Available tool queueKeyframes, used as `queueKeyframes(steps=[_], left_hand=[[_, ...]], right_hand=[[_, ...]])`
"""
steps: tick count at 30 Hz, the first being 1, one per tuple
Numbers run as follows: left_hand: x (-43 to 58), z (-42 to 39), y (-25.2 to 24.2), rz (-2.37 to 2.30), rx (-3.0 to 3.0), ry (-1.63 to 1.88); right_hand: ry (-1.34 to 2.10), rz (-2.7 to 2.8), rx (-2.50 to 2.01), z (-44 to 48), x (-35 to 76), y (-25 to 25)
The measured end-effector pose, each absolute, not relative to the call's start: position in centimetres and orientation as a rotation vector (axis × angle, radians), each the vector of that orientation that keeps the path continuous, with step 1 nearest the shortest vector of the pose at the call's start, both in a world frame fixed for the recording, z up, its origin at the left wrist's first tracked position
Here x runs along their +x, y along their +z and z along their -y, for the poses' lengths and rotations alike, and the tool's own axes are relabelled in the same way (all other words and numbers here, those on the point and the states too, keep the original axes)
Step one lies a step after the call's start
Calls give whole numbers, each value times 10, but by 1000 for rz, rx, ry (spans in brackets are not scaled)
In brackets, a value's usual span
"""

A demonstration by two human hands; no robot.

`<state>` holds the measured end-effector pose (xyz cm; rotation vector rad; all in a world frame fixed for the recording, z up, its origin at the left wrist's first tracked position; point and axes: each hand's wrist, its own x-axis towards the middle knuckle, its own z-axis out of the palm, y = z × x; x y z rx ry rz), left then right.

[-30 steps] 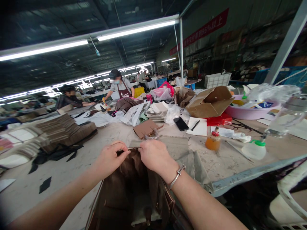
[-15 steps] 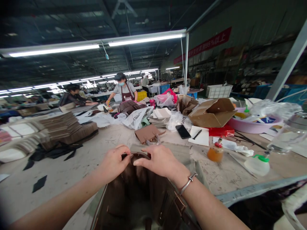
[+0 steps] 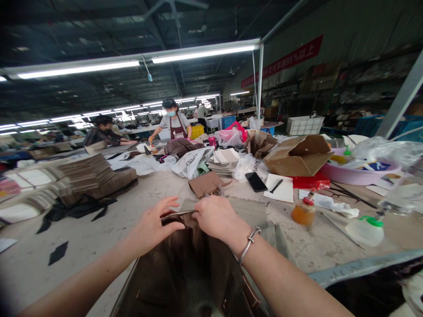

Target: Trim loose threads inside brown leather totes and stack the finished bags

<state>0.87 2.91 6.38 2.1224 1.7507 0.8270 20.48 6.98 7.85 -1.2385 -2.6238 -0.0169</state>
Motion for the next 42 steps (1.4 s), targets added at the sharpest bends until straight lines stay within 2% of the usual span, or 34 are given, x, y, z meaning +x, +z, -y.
queueKeyframes(steps=[8, 25, 34, 42], left_hand=[[5, -28, 71, -1811, 2286, 524], [19, -33, 71, -1976, 2305, 403], [24, -32, 67, -1992, 2302, 458], [28, -35, 67, -1946, 2285, 511]], right_hand=[[-6, 2644, -1230, -71, 205, 75], [56, 2613, -1200, -74, 214, 69], [255, 2657, -1029, -78, 229, 71], [723, 2466, -799, -77, 239, 80]])
